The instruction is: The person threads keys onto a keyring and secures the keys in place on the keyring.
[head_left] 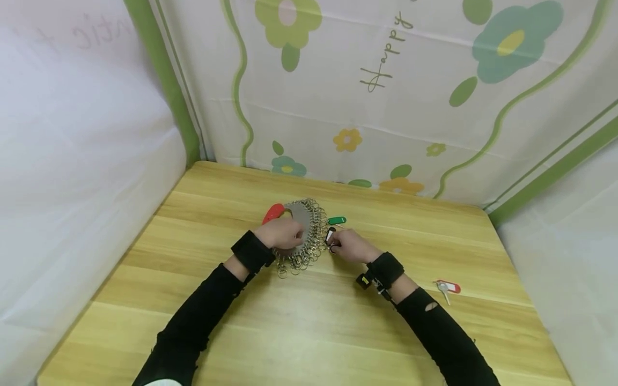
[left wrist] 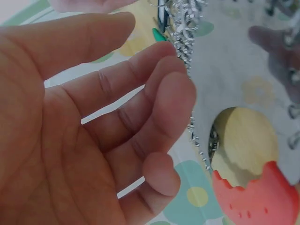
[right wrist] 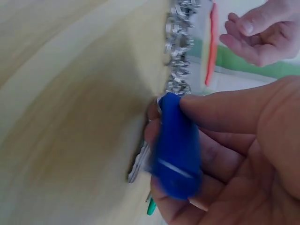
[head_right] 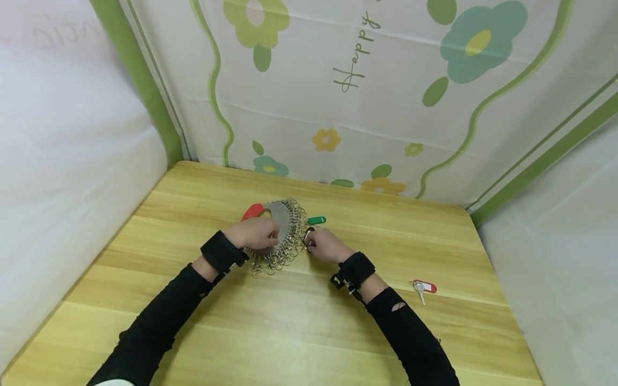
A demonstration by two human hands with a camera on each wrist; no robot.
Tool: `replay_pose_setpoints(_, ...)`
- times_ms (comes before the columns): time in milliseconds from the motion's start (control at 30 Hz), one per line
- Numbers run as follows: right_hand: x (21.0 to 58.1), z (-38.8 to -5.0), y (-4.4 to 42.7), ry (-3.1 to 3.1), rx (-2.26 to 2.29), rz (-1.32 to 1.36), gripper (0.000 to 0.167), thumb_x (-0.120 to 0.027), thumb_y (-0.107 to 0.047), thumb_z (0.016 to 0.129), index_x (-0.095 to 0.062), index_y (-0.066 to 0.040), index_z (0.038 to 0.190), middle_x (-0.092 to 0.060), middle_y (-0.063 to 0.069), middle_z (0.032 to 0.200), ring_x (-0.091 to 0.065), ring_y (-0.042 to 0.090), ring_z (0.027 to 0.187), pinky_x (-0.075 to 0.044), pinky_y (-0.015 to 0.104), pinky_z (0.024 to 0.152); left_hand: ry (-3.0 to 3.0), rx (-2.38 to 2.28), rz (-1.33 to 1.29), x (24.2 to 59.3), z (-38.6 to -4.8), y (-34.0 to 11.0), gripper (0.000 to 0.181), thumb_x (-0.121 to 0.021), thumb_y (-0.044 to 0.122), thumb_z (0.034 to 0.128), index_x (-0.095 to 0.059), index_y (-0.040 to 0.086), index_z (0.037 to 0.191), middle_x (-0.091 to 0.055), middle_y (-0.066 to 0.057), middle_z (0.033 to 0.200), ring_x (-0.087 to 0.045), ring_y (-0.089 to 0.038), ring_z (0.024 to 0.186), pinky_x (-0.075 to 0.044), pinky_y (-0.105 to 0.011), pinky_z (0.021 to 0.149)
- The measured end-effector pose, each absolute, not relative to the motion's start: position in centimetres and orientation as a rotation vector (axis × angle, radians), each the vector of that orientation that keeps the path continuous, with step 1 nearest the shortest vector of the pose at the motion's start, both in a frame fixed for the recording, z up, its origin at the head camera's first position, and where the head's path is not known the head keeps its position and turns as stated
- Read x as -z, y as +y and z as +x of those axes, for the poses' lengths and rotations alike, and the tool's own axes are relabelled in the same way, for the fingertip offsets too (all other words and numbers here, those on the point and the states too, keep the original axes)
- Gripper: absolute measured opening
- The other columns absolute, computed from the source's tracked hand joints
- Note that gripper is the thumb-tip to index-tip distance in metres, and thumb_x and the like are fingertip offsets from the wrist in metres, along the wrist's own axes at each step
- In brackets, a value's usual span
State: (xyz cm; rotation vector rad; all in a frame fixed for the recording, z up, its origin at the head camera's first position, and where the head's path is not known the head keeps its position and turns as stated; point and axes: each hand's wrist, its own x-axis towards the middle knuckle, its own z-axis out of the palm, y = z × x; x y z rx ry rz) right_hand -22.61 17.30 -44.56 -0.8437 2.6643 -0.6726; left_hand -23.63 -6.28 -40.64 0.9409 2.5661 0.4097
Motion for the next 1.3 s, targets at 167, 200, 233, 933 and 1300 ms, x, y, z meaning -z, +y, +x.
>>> replay_pose_setpoints(167,44.3,-22.5,17.6,2.666,0.656,-1.002,0.015,-0.058,-0.001,0.091,-0.07,-0.003,0.1,-0.067,0.006,0.092,-0.062,0.016,0.082,-0.05,0.031,0.073,2.564,-0.376,0.959,40.5,-23.7,-6.5,0.014,-0.055,0.018,0.0962,-0.061,0.012,0.085,-0.057,0.0,0.073,-0.053,-0.013,0.061,-0.042,-0.03,0.062)
replay_pose_setpoints(200,44.3,-22.5,17.7,2.663,0.654,-1.024,0.015,-0.058,0.0,0.091,-0.07,-0.002,0.1,-0.067,0.007,0.093,-0.063,0.017,0.083,-0.05,0.031,0.073,2.562,-0.38,0.959,40.4,-23.7,-6.5,0.014,-0.056,0.018,0.0959,-0.061,0.012,0.085,-0.057,0.0,0.073,-0.053,-0.014,0.061,-0.042,-0.03,0.062)
replay_pose_setpoints(233,44.3,-22.5,17.7,2.661,0.645,-1.04,0.016,-0.058,0.0,0.091,-0.07,-0.002,0.1,-0.067,0.008,0.094,-0.063,0.017,0.083,-0.05,0.031,0.073,2.564,-0.375,0.961,40.4,-23.7,-6.6,0.014,-0.056,0.018,0.0958,-0.061,0.012,0.085,-0.057,0.0,0.073,-0.053,-0.014,0.061,-0.042,-0.03,0.062)
replay_pose_setpoints(933,44.0,-19.8,24.5,2.943,0.466,-0.815,0.012,-0.062,-0.006,0.085,-0.07,-0.002,0.092,-0.066,0.008,0.086,-0.064,0.021,0.078,-0.052,0.038,0.07,2.632,-0.349,0.984,41.5,-23.2,-5.5,0.02,-0.059,0.016,0.0918,-0.058,0.016,0.071,-0.054,0.004,0.068,-0.05,-0.011,0.059,-0.041,-0.026,0.058)
replay_pose_setpoints(1300,44.2,-15.8,32.7,3.003,0.397,-0.474,0.021,-0.06,-0.011,0.09,-0.063,0.007,0.101,-0.063,0.017,0.091,-0.062,0.03,0.079,-0.05,0.046,0.071,2.658,-0.266,1.128,42.1,-22.6,-4.7,0.02,-0.062,0.007,0.0854,-0.056,0.017,0.069,-0.051,0.008,0.068,-0.045,-0.007,0.06,-0.037,-0.021,0.053)
